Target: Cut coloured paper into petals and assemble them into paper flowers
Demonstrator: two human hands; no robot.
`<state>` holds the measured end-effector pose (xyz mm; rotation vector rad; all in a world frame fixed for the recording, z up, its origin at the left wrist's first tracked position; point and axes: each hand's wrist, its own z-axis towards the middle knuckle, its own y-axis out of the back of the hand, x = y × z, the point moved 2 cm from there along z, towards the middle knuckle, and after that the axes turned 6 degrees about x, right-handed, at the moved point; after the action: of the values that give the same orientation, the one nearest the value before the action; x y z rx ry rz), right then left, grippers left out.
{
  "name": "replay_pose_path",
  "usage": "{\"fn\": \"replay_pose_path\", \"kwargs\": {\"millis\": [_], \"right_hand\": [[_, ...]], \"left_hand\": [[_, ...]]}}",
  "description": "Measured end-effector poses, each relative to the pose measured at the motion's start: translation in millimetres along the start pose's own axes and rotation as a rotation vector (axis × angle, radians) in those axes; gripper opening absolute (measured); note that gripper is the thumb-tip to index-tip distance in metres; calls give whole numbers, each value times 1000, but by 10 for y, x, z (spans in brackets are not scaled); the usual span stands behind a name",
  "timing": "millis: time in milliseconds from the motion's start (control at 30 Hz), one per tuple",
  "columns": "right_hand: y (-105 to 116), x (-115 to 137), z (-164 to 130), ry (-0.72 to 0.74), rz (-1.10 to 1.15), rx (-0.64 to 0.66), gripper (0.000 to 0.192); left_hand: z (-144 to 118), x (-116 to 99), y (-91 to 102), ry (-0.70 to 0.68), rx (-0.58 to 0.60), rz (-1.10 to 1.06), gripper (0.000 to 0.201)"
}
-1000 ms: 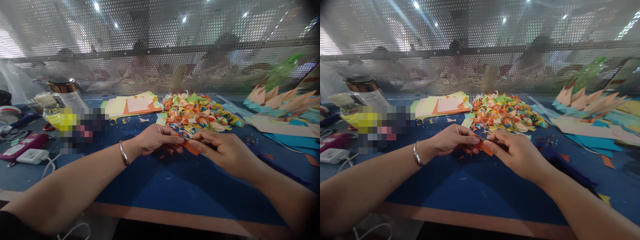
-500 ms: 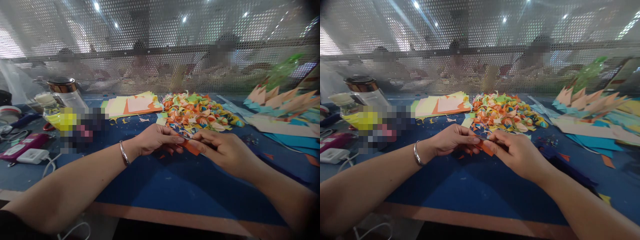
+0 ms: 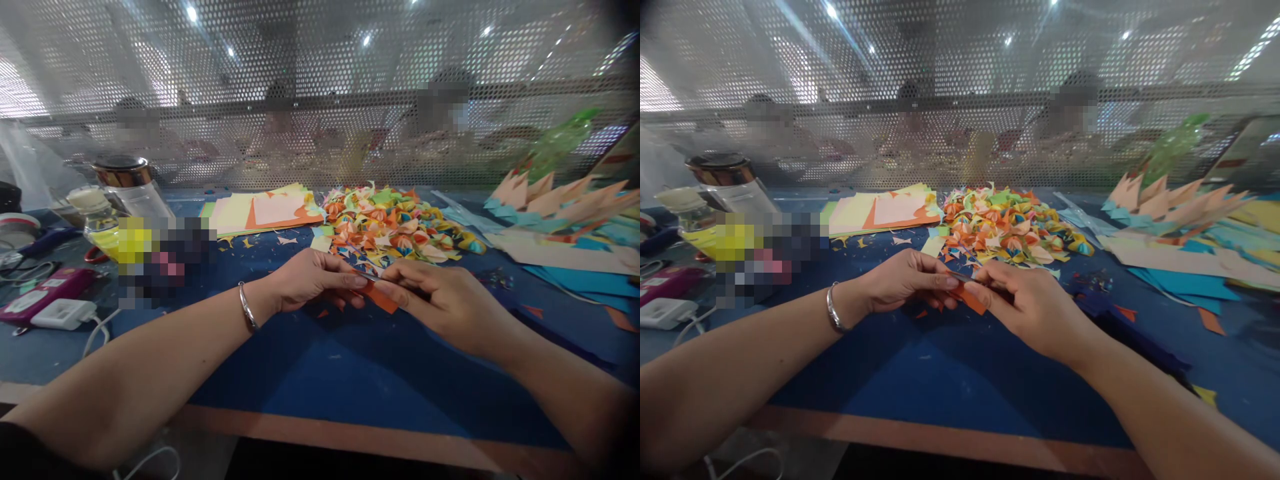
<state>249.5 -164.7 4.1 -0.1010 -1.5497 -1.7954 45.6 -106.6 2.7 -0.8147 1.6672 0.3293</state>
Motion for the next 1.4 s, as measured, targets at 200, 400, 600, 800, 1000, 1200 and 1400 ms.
{"fn": "replay_pose_path", "kwargs": {"millis": [200,400,600,800,1000,1200,1400], "right_hand": [[-10,-32,-5,-15,-3,2,41],[-9,-26,2,-9,6,11,45],[-18,-31,-3,16,11,-4,42],[-9,-23,-7,24,25,5,38],[9,6,14,20,42,11,39],[8,1,16,32,30,19,37],[-11,-18,-1,16,10,4,39]], "left_hand": [[-12,-21,-20,10,-4,4,18],[-15,-25,-16,14,-2,17,19],[-28,-47,-35,24,-18,29,21],[-23,-36,-20,10,0,36,18],[-24,-36,-22,23,-5,49,19],[-6,-22,-8,-1,36,31,26],[8,-14,-8,-18,35,40,35]]}}
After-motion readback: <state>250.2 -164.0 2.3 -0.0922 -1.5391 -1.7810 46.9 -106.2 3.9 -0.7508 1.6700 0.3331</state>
